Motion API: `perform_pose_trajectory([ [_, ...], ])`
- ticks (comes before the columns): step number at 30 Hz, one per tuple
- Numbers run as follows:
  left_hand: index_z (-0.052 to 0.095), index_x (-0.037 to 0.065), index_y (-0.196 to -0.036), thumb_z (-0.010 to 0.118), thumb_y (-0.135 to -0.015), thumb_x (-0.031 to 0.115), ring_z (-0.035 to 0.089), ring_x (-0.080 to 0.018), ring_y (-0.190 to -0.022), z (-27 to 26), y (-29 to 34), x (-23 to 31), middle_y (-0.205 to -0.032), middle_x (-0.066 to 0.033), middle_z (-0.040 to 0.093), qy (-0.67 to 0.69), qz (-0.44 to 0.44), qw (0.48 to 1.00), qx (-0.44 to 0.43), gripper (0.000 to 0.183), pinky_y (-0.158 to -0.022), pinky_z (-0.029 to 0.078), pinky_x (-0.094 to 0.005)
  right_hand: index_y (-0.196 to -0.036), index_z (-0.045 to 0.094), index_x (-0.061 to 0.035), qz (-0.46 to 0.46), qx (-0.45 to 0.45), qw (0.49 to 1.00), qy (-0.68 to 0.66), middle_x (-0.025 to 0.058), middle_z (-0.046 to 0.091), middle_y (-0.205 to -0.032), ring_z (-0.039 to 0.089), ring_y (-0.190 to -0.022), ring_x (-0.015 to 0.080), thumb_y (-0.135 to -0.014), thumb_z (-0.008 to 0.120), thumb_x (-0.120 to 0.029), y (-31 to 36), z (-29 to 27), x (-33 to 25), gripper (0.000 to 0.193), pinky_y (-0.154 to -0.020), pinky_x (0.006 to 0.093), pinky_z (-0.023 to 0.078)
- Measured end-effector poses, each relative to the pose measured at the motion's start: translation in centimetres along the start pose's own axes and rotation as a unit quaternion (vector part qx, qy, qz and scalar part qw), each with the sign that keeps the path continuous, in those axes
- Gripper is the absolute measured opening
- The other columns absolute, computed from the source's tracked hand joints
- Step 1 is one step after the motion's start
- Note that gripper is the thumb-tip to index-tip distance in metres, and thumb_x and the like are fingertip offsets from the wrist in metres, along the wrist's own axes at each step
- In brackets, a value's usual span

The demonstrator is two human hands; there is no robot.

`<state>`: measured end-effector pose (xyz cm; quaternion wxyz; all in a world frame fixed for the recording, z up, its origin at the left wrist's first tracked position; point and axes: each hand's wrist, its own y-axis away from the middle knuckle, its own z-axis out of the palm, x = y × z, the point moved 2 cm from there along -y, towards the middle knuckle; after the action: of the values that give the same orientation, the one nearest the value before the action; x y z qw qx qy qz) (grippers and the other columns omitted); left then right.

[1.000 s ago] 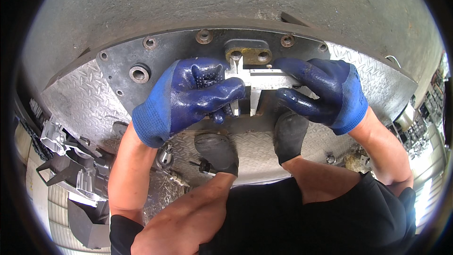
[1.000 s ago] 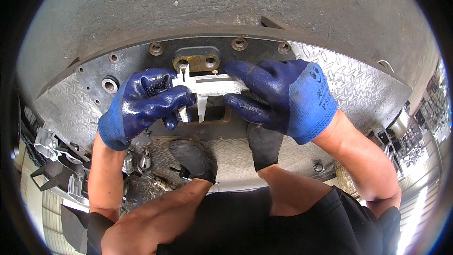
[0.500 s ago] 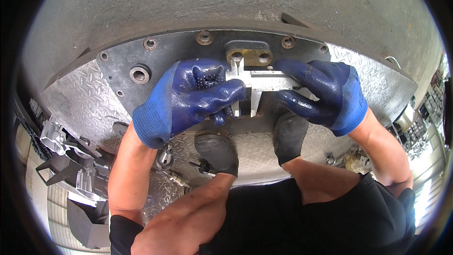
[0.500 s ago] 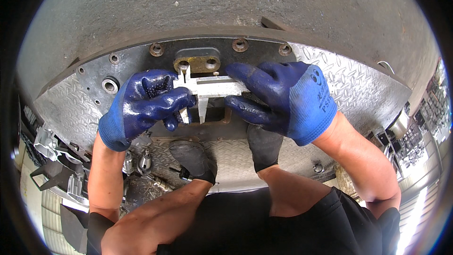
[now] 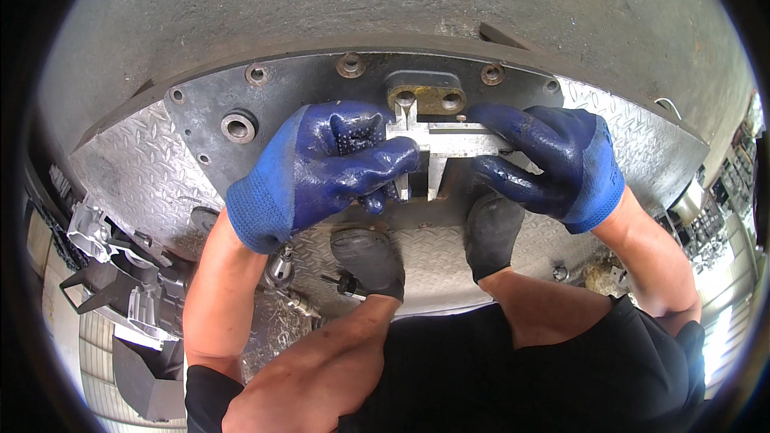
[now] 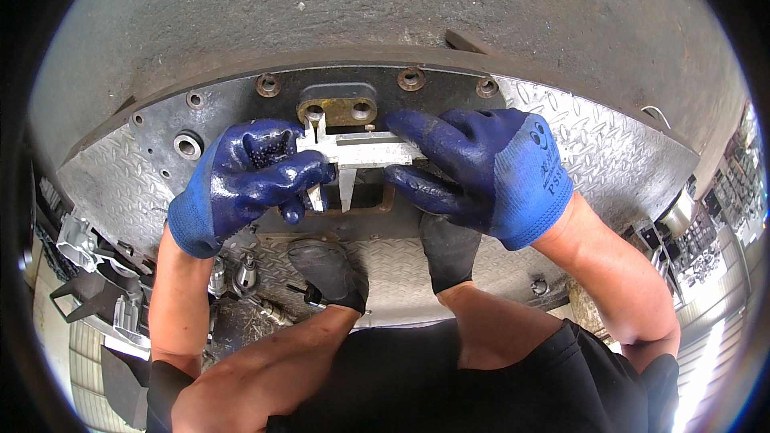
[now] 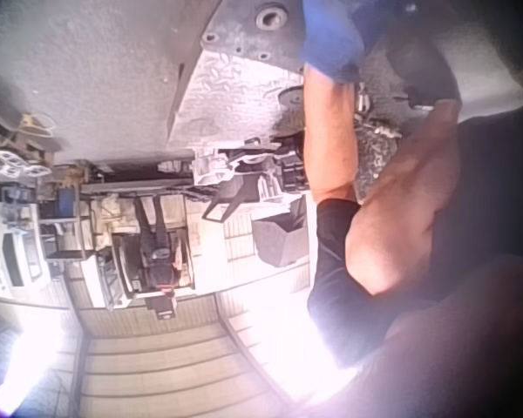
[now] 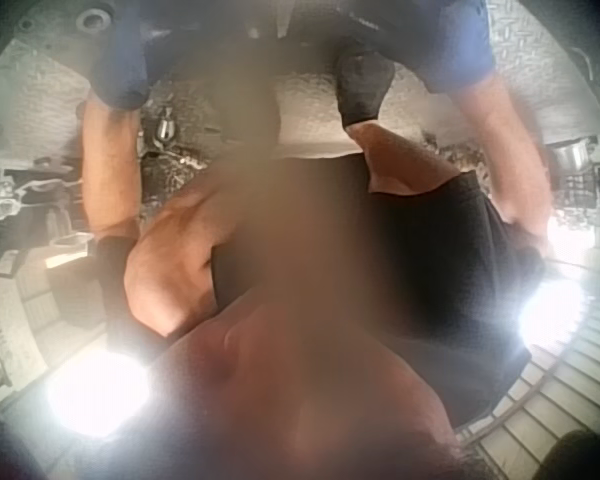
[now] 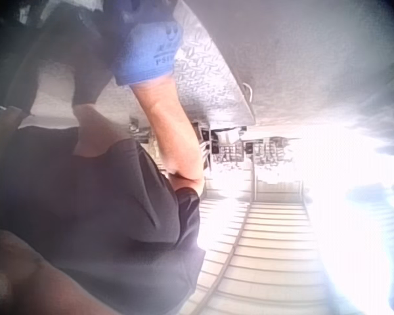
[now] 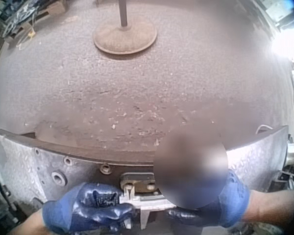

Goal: The person operates a machine control panel, then uses a caliper to measure features on a metal plate inside a machine and on another metal part on a low work surface.

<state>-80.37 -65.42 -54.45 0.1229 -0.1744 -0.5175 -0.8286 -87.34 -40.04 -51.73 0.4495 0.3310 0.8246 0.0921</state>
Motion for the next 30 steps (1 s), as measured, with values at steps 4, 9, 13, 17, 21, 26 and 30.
perform_pose_trajectory([
  [4,0.073,-0.002,-0.107,0.073,-0.098,0.017,0.067,-0.0092,-0.067,0.00,-0.03,0.01,-0.082,-0.0073,0.073,-0.012,-0.002,1.000,0.003,0.021,-0.059,0.054,-0.0241,-0.125,0.070,-0.0058,-0.001,0.000,1.000,0.000,0.0143,0.071,-0.085,0.071,-0.071,0.0315,-0.080,0.084,-0.016,-0.01,-0.12,-0.05,0.048,-0.063,0.0386,0.055],
  [9,0.072,-0.003,-0.106,0.072,-0.098,0.016,0.067,-0.0091,-0.068,-0.06,-0.05,0.00,-0.083,-0.0069,0.073,-0.005,-0.006,1.000,0.000,0.021,-0.058,0.054,-0.0237,-0.125,0.070,-0.0064,-0.001,-0.001,1.000,-0.003,0.0143,0.071,-0.085,0.071,-0.071,0.0319,-0.081,0.083,-0.016,-0.06,-0.08,0.02,0.047,-0.063,0.0387,0.055],
  [13,0.072,-0.003,-0.106,0.072,-0.099,0.016,0.067,-0.0090,-0.069,-0.04,-0.05,-0.05,-0.084,-0.0069,0.073,-0.002,-0.007,1.000,0.001,0.021,-0.058,0.054,-0.0235,-0.125,0.070,-0.0072,0.006,-0.005,1.000,-0.006,0.0143,0.071,-0.086,0.070,-0.072,0.0323,-0.082,0.082,-0.015,-0.16,-0.08,-0.08,0.046,-0.064,0.0388,0.055],
  [17,0.074,0.000,-0.102,0.073,-0.098,0.021,0.065,-0.0076,-0.069,0.10,0.04,0.15,-0.079,-0.0035,0.071,0.009,-0.012,1.000,0.001,0.022,-0.062,0.053,-0.0249,-0.125,0.070,-0.0074,0.009,-0.013,1.000,-0.003,0.0146,0.071,-0.087,0.071,-0.073,0.0323,-0.081,0.082,-0.015,-0.18,-0.23,-0.12,0.046,-0.065,0.0389,0.055],
  [21,0.073,0.000,-0.103,0.073,-0.098,0.021,0.065,-0.0076,-0.070,0.04,0.05,0.21,-0.079,-0.0040,0.072,0.009,-0.009,1.000,-0.008,0.022,-0.063,0.054,-0.0247,-0.124,0.070,-0.0069,0.006,-0.009,1.000,-0.009,0.0147,0.071,-0.088,0.070,-0.072,0.0325,-0.081,0.082,-0.014,-0.19,-0.21,-0.11,0.046,-0.064,0.0393,0.055],
  [26,0.073,-0.002,-0.105,0.072,-0.098,0.017,0.067,-0.0091,-0.067,-0.05,0.08,0.41,-0.083,-0.0065,0.073,0.010,-0.011,1.000,-0.009,0.020,-0.059,0.053,-0.0240,-0.123,0.070,-0.0060,-0.001,0.001,1.000,-0.008,0.0147,0.071,-0.088,0.070,-0.071,0.0331,-0.081,0.082,-0.014,-0.13,-0.30,-0.21,0.045,-0.063,0.0395,0.054],
  [30,0.073,-0.002,-0.105,0.073,-0.098,0.017,0.066,-0.0093,-0.067,-0.03,0.09,0.12,-0.082,-0.0061,0.072,0.014,-0.008,1.000,0.004,0.021,-0.058,0.053,-0.0240,-0.123,0.069,-0.0079,-0.008,0.011,1.000,0.008,0.0133,0.069,-0.082,0.068,-0.068,0.0327,-0.083,0.081,-0.023,-0.17,-0.22,-0.10,0.044,-0.060,0.0405,0.052],
])
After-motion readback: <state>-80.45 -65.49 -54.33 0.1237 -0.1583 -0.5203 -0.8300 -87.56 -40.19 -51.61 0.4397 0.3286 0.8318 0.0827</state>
